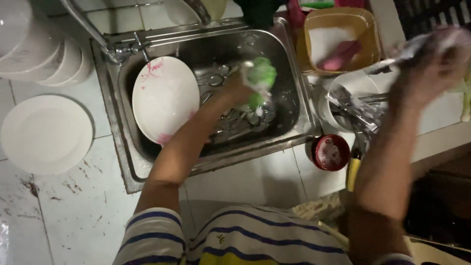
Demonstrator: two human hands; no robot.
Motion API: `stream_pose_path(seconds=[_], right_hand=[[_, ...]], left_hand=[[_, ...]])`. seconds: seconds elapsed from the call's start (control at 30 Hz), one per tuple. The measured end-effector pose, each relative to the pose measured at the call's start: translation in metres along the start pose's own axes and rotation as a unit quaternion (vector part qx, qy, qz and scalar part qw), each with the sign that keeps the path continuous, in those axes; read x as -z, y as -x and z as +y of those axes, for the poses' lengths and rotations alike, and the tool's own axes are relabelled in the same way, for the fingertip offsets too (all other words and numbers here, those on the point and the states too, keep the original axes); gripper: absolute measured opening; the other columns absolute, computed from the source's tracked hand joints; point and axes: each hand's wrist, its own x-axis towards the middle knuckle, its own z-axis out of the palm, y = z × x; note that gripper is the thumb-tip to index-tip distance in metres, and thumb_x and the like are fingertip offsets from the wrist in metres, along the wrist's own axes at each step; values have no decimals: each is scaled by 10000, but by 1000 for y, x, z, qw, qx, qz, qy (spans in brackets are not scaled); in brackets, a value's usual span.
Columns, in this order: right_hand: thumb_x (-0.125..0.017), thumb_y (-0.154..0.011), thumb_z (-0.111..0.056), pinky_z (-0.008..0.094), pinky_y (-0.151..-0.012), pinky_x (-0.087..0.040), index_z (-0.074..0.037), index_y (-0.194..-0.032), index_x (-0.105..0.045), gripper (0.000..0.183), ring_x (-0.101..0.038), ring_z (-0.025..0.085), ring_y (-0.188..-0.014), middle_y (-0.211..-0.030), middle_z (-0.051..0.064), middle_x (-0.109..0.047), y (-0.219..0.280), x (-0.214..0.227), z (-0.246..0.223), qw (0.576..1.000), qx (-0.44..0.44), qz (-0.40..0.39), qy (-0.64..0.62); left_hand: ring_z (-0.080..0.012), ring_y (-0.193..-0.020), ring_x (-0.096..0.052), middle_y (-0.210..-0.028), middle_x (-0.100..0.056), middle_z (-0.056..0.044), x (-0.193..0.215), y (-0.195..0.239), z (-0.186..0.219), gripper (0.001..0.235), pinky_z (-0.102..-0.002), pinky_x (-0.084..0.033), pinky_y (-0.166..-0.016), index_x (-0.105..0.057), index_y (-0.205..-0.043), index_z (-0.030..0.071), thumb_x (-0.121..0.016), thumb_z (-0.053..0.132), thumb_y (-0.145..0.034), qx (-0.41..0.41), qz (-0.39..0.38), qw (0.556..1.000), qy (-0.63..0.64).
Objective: Washing spoons and forks in a kitchen sink using a sponge and soap.
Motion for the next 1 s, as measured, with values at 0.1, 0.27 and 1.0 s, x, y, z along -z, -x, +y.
stream_pose_path(seconds=[0.1, 0.27, 1.0], right_hand=[[-495, -1267, -44, 417, -767, -591, -105, -1263, -502, 62, -547, 259, -889, -1127, 121, -535, -12, 26, -29, 975, 48, -172, 132], [-719, -836, 122, 394, -672, -487, -109, -1340, -698, 555, -582, 230, -700, -866, 90, -677, -1, 24, -8, 736, -97, -415, 526], [-589, -1045, -425, 639, -797, -472, 62, -1081, -697, 501, -672, 553, -941, -886, 328, -711, 169, -96, 14, 855, -135, -280, 415]], left_hand=[[-233, -870, -728, -1030, -771, -71, -24, -59, -101, 415, -379, -591, -766, -701, -1167, 76, -771, 361, -874, 58, 97, 992, 50], [-446, -863, -684, -1053, -667, -305, -92, -126, -221, 316, -557, -563, -749, -628, -1067, -112, -581, 75, -816, -25, 44, 942, -330], [-294, -1171, -708, -1223, -752, -57, -93, -87, -56, 417, -474, -528, -1087, -705, -1225, 142, -814, 264, -841, 112, 150, 982, 7]])
